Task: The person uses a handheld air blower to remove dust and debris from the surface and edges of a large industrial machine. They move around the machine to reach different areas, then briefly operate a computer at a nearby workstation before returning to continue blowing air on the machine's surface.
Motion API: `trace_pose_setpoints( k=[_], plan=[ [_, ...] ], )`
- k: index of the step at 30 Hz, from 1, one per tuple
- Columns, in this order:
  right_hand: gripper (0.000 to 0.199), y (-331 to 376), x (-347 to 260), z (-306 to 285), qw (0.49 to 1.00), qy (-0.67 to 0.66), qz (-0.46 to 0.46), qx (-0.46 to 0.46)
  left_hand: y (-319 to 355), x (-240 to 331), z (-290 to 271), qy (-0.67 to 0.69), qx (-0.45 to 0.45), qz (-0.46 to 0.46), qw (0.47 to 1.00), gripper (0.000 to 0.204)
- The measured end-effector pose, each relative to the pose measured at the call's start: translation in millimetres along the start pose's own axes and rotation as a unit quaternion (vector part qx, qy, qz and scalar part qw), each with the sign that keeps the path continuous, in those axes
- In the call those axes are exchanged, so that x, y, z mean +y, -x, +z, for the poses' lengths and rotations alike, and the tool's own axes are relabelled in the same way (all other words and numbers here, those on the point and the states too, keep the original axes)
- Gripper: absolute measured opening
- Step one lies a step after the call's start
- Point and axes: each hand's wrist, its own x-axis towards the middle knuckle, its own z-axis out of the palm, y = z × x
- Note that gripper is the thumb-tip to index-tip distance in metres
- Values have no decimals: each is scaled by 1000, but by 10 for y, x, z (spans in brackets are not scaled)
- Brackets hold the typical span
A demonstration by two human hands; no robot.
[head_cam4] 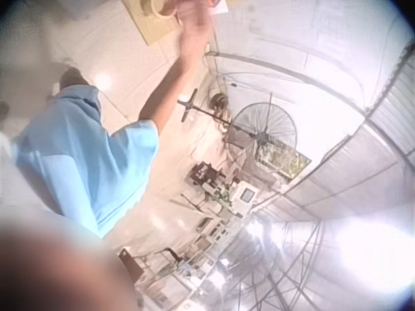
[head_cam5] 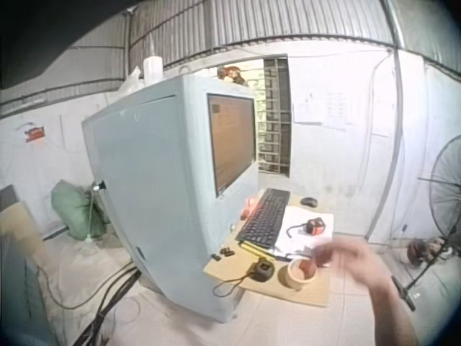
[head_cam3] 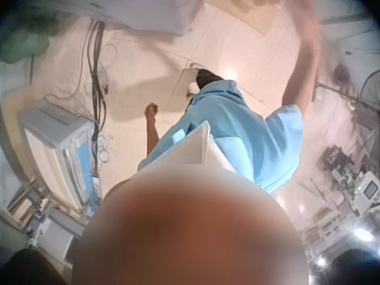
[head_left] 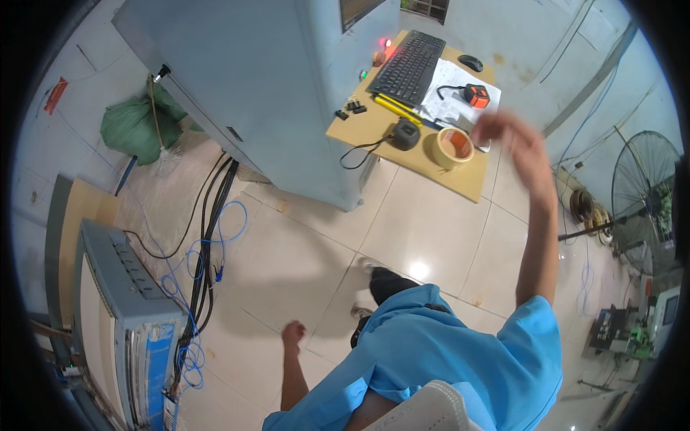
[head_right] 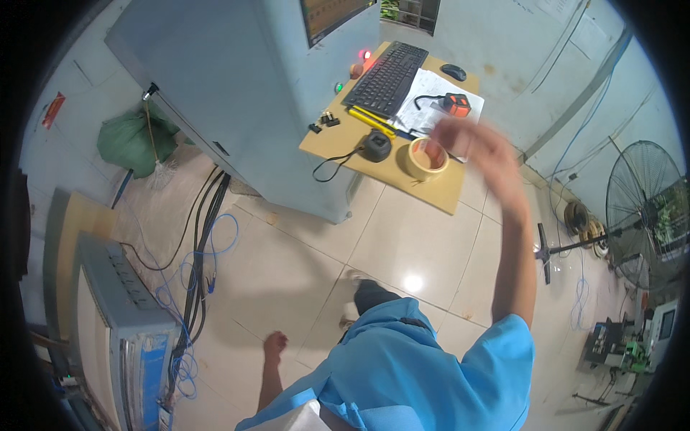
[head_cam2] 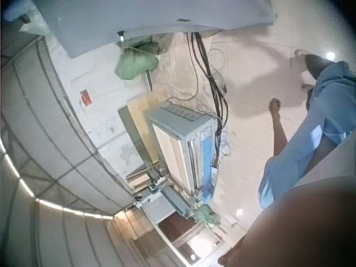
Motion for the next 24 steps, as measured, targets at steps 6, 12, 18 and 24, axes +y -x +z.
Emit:
trace_pose_setpoints(
  k=[6, 12, 18, 24],
  plan=[
    [62, -1446, 1745, -1815, 911, 373, -74, 161, 842, -1898, 1138, 81, -24, -120, 989, 22],
    [68, -2466, 3154, -2406, 930, 342, -131, -8, 1434, -2443, 2563, 298, 68, -181, 935, 23],
    [55, -2583, 3558, -2511, 947, 291, -125, -53, 1972, -1607, 4447, 184, 119, -66, 974, 29],
    [45, -2587, 3643, -2505, 946, 282, -151, -50, 2300, -898, 5534, 142, 96, 33, 985, 29]
  ],
)
